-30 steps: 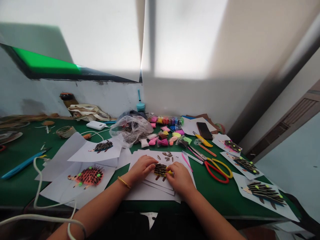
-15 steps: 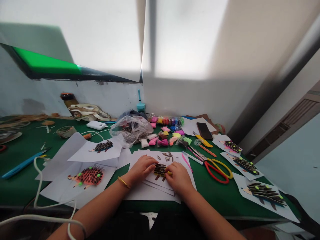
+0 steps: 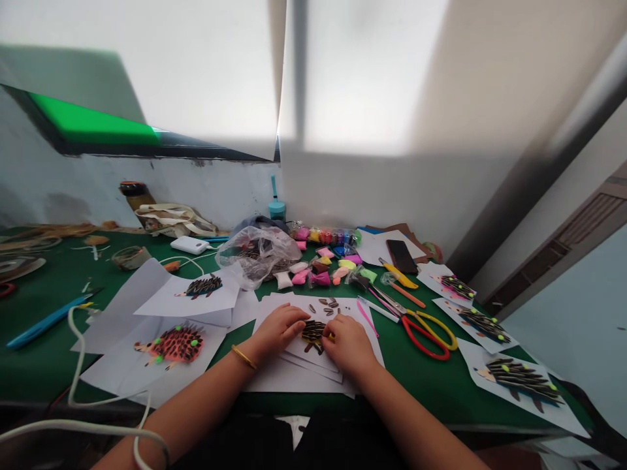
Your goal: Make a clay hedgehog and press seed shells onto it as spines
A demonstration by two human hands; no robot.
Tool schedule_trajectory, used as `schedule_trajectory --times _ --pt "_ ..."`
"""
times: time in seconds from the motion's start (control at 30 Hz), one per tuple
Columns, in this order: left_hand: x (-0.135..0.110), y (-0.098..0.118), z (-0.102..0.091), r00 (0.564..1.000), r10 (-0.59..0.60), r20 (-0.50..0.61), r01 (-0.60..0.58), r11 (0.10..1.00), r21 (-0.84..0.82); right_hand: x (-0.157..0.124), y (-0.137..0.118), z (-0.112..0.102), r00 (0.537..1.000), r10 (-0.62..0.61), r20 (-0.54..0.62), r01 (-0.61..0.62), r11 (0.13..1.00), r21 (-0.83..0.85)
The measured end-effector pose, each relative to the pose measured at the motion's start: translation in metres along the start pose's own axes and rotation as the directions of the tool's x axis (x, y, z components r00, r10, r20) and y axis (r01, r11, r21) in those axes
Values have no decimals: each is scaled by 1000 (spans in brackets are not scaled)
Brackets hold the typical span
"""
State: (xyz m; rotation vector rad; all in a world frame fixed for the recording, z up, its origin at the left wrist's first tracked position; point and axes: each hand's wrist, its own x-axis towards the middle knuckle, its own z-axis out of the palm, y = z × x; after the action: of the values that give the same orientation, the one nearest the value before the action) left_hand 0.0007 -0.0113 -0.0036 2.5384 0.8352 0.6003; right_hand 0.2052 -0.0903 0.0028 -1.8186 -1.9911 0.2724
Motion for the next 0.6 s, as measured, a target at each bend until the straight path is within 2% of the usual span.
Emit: schedule_trajectory --times 0.23,0.47,0.6 --pt "0 0 0 1000 -8 1 8 1000 11 6 -4 -4 997 62 42 -61 998 -32" --pt "1 0 0 1000 -3 1 3 1000 -9 -1 3 -7 998 42 52 -45 997 56" --pt "1 0 0 1000 -8 -2 8 1000 -5 -4 4 -7 1000 7 28 -8 999 44"
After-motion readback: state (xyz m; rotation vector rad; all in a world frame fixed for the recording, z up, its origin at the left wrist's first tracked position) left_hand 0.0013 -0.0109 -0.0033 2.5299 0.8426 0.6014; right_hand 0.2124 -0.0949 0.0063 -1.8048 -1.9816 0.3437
